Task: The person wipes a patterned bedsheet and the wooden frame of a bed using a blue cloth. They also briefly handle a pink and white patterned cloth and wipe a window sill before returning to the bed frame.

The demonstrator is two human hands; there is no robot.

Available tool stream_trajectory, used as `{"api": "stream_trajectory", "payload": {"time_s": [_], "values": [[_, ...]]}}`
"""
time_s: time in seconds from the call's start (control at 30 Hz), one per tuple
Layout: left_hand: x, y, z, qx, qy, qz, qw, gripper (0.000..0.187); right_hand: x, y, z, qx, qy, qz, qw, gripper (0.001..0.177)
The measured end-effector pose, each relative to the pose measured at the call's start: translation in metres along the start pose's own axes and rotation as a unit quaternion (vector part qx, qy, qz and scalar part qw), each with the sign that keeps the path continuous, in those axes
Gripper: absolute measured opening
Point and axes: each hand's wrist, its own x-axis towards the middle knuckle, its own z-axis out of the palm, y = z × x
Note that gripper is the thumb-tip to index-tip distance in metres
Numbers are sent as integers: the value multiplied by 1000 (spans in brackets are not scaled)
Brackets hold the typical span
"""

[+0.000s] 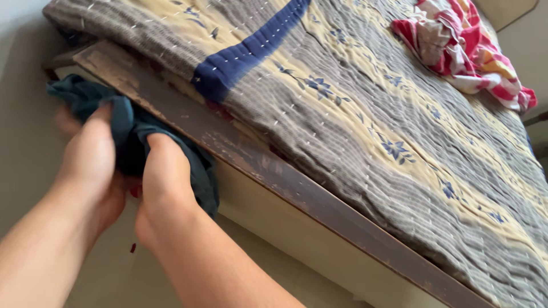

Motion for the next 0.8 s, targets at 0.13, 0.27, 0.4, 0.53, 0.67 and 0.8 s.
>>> {"api": "stream_trajectory", "payload": {"time_s": [0.13, 0.27, 0.4, 0.53, 0.67, 0.8], "values": [[5, -2, 6, 7, -3, 0, 1000, 29, 21, 4, 2, -5, 16, 44, 999, 31], [13, -32, -2, 15, -14, -36, 999, 34, 51, 24, -21, 79, 57, 57, 994, 36], [14, -62, -13, 7, -32, -90, 995, 39, 49, 36, -34, -20, 57, 35, 998, 43], [9, -80, -22, -31, -38, -141, 989, 44, 24, 53, -32, -438, 39, -236, 867, 62], [5, -88, -38, -67, -27, -177, 982, 50, 14, 53, -21, -640, -10, -477, 602, 54], [11, -93, -67, -120, -11, -195, 973, 55, 49, 35, 1, -699, -91, -584, 402, 48]]}}
